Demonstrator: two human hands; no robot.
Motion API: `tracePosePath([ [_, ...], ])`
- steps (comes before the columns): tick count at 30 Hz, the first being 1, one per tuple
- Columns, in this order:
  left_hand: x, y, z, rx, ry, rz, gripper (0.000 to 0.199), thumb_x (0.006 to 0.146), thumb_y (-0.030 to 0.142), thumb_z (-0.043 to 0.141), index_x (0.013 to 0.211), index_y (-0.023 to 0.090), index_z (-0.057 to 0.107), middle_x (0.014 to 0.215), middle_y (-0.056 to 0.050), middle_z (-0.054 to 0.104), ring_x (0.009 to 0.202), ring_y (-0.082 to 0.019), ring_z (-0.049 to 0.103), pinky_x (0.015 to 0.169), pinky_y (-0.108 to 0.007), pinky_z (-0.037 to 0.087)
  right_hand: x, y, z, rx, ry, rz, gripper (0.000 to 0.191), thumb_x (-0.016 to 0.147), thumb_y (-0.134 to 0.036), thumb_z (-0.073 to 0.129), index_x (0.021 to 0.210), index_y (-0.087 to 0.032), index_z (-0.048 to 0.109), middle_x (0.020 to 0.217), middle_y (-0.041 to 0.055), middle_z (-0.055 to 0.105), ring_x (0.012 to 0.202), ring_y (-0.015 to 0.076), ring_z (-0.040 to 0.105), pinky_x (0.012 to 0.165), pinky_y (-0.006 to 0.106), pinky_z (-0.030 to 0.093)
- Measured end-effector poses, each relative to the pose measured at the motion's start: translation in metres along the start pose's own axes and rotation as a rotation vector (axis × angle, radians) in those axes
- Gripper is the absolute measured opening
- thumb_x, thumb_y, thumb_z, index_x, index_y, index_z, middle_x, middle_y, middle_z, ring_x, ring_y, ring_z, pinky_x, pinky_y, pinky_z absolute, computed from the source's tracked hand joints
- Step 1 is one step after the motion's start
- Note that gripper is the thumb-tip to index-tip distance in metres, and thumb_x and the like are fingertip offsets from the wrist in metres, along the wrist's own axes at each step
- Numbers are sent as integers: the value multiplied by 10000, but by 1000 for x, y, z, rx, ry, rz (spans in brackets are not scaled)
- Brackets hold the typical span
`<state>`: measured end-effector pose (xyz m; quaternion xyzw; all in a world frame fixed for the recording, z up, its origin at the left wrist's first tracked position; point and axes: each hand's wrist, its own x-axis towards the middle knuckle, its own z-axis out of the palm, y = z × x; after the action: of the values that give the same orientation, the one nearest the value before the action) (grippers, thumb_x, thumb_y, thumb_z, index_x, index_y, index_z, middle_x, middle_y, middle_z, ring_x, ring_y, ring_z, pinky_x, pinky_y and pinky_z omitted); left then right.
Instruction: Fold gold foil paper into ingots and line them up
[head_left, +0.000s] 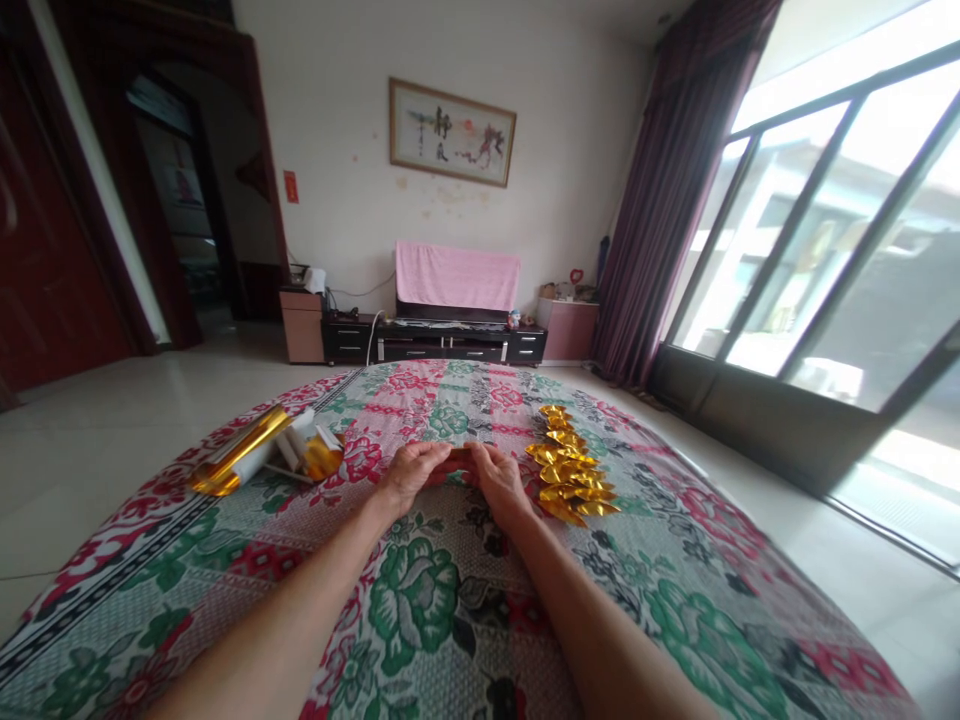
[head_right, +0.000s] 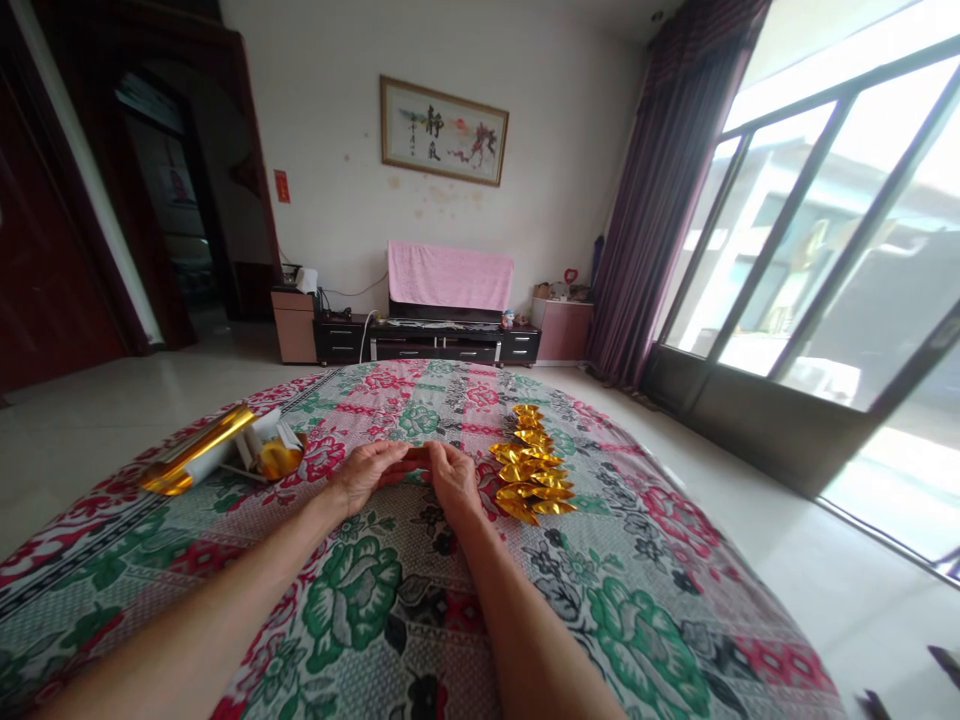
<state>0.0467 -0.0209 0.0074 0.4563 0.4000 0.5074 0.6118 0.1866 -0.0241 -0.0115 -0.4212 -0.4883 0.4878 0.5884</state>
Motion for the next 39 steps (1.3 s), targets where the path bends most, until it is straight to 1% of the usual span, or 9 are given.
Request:
tracePosePath([
  [3, -1, 0, 3, 7, -8, 9, 327, 608, 355, 718, 843, 130, 678, 820, -75, 722, 783, -189, 661, 648, -246, 468, 0, 2, -1, -52, -9, -36, 388, 750, -497, 537, 925, -179, 673, 825, 20, 703, 727, 167, 643, 599, 227, 484],
  [9, 2, -5, 2, -7, 35, 29, 332, 618, 344, 716, 865, 124, 685, 807, -72, 722, 765, -168, 656, 646, -229, 471, -1, 3, -2, -111, -22, -75, 388, 750, -493, 542, 957, -198, 688, 848, 13, 705, 763, 176, 639, 629, 240, 499],
  [11, 3, -7, 3, -28, 41, 42, 318, 629, 335, 712, 866, 125, 685, 787, -67, 722, 752, -167, 658, 633, -225, 476, -1, 3, -2, -111, -16, -76, 394, 746, -484, 548, 981, -199, 684, 861, 17, 706, 779, 182, 641, 643, 251, 506],
  [17, 5, -9, 9, -51, 115, 70, 245, 654, 270, 702, 845, 118, 674, 755, -60, 718, 670, -152, 658, 609, -227, 500, -4, 0, -1, -139, -18, -100, 391, 752, -460, 548, 986, -182, 691, 843, 21, 711, 791, 195, 644, 676, 277, 512],
  [22, 8, -14, 9, 12, 102, 86, 272, 703, 274, 672, 924, 117, 664, 788, -71, 722, 724, -166, 670, 625, -227, 505, -4, 0, 0, -121, -1, -86, 396, 753, -455, 542, 998, -177, 683, 859, 28, 713, 804, 197, 651, 683, 277, 513],
  [28, 13, -18, 7, 16, 135, 80, 285, 688, 226, 689, 951, 121, 658, 871, -82, 722, 768, -186, 676, 670, -256, 516, -3, 0, -1, -102, -14, -58, 413, 757, -462, 538, 1025, -175, 665, 882, 37, 712, 801, 193, 654, 691, 278, 513],
  [31, 11, -15, 8, -25, 144, 48, 257, 686, 209, 682, 927, 122, 660, 823, -77, 724, 740, -178, 674, 673, -262, 515, -3, 0, -1, -127, -14, -69, 405, 744, -459, 548, 1004, -175, 675, 881, 36, 711, 805, 197, 651, 692, 284, 515],
  [35, 6, -11, 10, -55, 167, 8, 172, 688, 180, 649, 853, 134, 670, 718, -50, 719, 702, -160, 667, 660, -251, 505, -3, 0, -1, -166, -5, -78, 364, 724, -429, 566, 959, -183, 696, 846, 27, 709, 729, 185, 640, 662, 289, 516],
  [39, 7, -11, 8, -29, 167, 6, 149, 673, 206, 642, 805, 153, 686, 735, -45, 721, 736, -178, 668, 677, -274, 504, -4, -2, -1, -177, -4, -63, 347, 707, -397, 579, 959, -190, 697, 817, 16, 705, 662, 162, 622, 648, 282, 511],
])
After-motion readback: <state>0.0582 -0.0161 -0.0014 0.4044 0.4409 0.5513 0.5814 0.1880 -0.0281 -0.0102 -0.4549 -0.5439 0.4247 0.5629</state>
